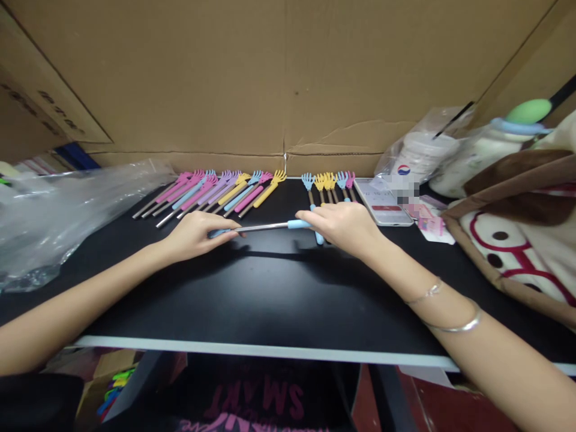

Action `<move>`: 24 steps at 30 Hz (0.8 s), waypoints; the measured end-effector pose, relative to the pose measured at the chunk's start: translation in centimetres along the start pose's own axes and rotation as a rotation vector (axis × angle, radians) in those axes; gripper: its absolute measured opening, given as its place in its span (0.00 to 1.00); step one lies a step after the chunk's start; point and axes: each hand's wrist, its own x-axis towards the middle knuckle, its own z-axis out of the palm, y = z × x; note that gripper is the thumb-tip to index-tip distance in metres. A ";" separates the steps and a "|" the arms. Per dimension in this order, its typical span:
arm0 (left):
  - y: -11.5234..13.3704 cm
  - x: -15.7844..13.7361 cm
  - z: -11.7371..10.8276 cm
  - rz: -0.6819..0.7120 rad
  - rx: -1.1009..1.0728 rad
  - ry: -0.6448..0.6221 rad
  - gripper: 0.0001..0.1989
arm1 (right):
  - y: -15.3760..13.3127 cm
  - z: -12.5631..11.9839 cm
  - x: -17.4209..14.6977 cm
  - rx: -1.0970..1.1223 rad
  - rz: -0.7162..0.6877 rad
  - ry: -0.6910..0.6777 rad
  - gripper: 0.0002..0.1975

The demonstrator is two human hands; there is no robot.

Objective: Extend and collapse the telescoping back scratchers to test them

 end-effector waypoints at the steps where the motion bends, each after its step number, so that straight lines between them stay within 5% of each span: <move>1: 0.0 0.0 -0.1 -0.004 0.004 0.002 0.15 | -0.1 -0.1 0.0 -0.014 -0.008 0.023 0.17; 6: -0.1 -0.1 0.0 0.024 0.061 0.046 0.16 | -0.3 -0.1 0.1 -0.025 -0.032 0.118 0.17; 24: -0.1 0.1 -0.9 0.357 0.494 0.363 0.12 | -1.0 0.4 0.0 0.074 0.059 -0.128 0.28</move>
